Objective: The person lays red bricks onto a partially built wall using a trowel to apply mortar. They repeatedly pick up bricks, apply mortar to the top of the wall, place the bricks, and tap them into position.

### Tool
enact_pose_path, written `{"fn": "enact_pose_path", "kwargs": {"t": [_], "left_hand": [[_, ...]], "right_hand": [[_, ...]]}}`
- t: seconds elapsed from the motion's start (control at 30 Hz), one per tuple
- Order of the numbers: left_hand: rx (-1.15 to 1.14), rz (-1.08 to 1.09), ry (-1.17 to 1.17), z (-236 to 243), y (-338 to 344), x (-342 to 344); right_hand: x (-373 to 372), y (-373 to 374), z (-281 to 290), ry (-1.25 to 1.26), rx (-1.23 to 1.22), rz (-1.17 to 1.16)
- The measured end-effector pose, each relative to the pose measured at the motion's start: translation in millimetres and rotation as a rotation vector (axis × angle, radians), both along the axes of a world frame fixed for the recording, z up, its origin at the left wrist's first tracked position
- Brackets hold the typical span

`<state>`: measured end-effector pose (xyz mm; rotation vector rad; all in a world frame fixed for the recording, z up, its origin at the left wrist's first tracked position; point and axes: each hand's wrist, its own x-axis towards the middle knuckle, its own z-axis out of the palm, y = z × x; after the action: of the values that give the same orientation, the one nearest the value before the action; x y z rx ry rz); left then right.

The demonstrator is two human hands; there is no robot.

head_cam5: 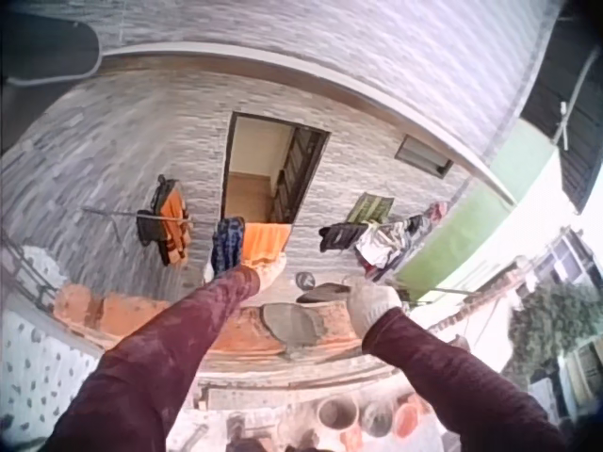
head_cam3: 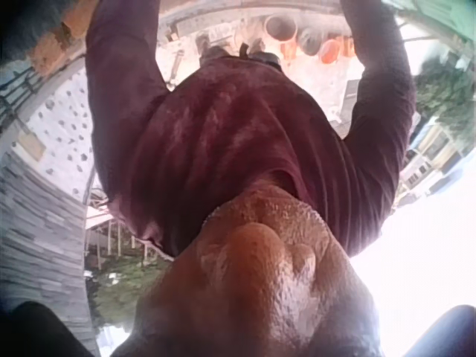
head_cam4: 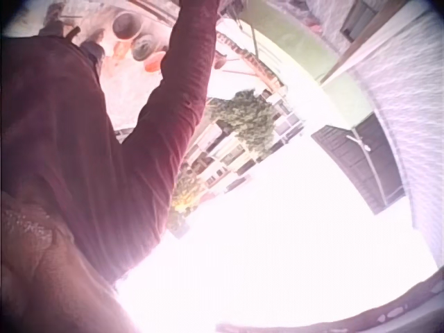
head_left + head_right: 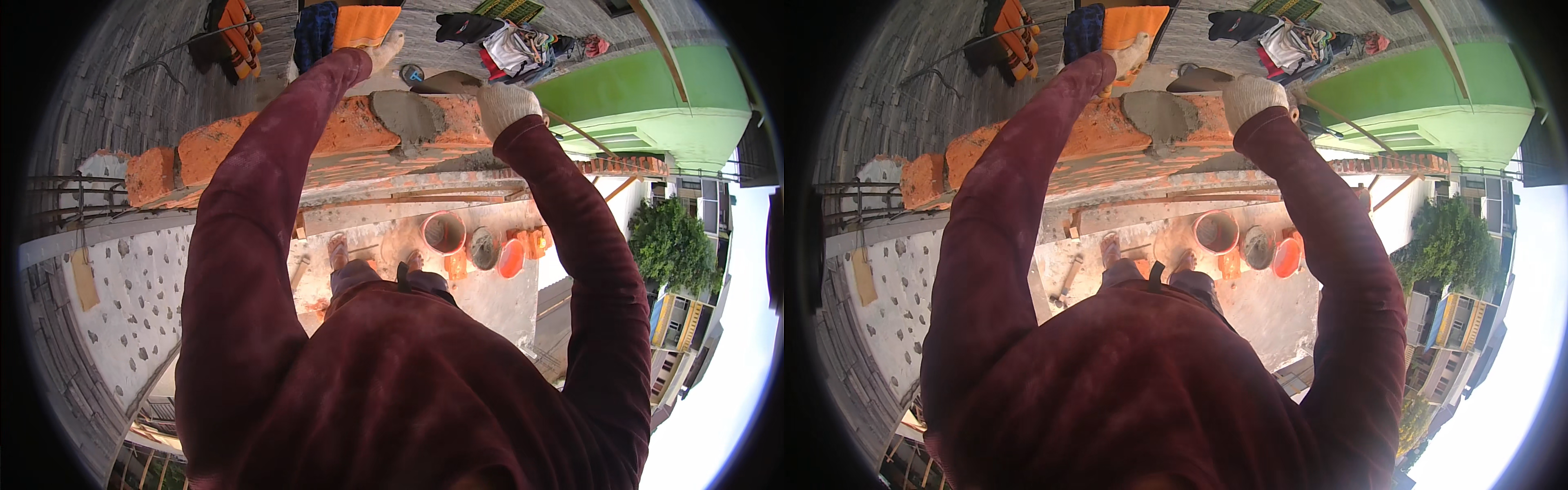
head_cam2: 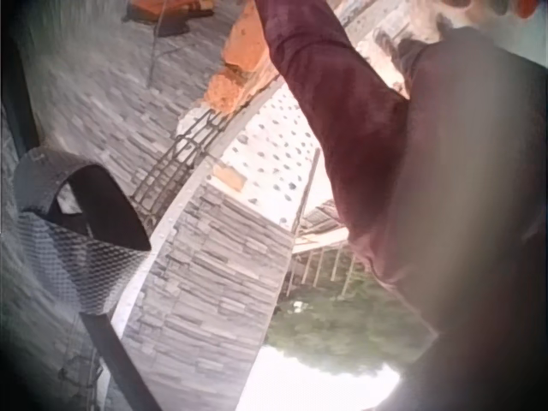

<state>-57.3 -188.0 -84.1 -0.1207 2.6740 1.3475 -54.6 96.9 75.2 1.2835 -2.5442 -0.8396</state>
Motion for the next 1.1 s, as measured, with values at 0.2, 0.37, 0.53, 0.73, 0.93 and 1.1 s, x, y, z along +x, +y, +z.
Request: {"fn": "enact_pose_path", "kwargs": {"t": [0.2, 0.37, 0.53, 0.73, 0.93, 1.1], "left_hand": [[1.007, 0.482, 0.004, 47.2, -83.1, 81.0], [0.911, 0.407, 0.346, 95.9, -81.2, 212.9], [0.665, 0.469, 0.565, 113.6, -40.6, 370.0], [0.789, 0.836, 0.406, 82.8, 35.1, 479.7], [0.827, 0.945, 0.103, 53.0, 125.2, 501.3], [0.717, 0.966, -0.016, 76.9, 163.3, 520.0]], "right_hand": [[52.3, -69.5, 8.1, -0.156, 0.054, 0.27], [78.2, -71.1, 24.9, -0.186, -0.033, 0.363], [72.3, 6.4, 46.9, -0.382, -0.277, 0.374], [73.6, 138.7, -101.6, -0.689, -0.368, 0.106], [69.3, 148.0, -201.1, -0.771, -0.47, -0.114], [22.0, 181.4, -230.9, -0.816, -0.568, -0.032]]}}
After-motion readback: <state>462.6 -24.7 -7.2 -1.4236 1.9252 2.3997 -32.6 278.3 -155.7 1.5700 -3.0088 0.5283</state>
